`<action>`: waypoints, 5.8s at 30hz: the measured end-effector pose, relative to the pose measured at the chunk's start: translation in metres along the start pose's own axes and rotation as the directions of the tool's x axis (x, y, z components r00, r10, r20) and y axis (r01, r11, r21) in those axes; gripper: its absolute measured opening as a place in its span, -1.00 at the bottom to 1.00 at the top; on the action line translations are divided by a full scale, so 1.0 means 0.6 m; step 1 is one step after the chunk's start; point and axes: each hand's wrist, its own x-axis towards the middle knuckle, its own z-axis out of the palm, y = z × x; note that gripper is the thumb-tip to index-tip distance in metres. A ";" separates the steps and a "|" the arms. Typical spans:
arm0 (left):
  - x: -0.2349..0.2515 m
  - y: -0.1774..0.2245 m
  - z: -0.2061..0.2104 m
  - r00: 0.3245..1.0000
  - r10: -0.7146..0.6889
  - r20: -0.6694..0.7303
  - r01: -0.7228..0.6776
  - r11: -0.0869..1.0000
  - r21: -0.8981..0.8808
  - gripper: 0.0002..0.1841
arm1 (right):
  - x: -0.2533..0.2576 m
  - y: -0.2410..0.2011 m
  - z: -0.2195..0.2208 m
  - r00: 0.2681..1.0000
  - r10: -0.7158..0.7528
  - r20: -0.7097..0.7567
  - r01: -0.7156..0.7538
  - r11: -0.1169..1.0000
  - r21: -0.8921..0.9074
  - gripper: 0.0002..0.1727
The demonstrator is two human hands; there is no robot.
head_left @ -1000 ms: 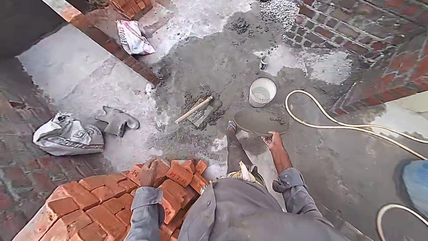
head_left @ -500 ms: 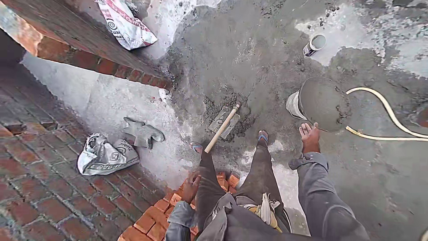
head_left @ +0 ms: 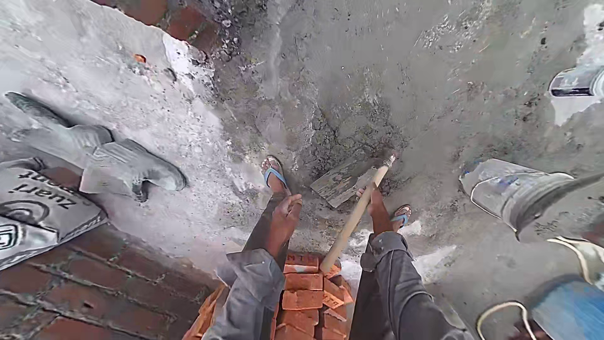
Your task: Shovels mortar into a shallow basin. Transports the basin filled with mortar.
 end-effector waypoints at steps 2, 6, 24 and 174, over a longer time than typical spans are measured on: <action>0.014 0.021 -0.020 0.997 -0.078 0.016 0.079 0.992 -0.097 -0.61 | 0.010 -0.010 0.021 0.998 -0.020 -0.052 0.022 0.999 0.037 -0.47; 0.040 0.042 -0.055 0.991 -0.122 -0.058 0.092 0.922 -0.375 -0.63 | -0.130 -0.050 0.073 0.979 -0.151 -0.137 0.129 0.979 -0.158 -0.53; 0.044 -0.002 0.048 0.976 -0.165 -0.143 0.121 0.954 -0.275 -0.65 | -0.190 -0.362 0.588 0.439 -0.535 0.722 0.898 0.226 -0.378 -0.33; 0.044 0.026 0.237 0.947 0.028 -0.320 -0.036 0.999 -0.017 -0.74 | 0.024 -0.126 -0.346 0.824 -0.546 -0.153 0.567 0.790 0.233 -0.28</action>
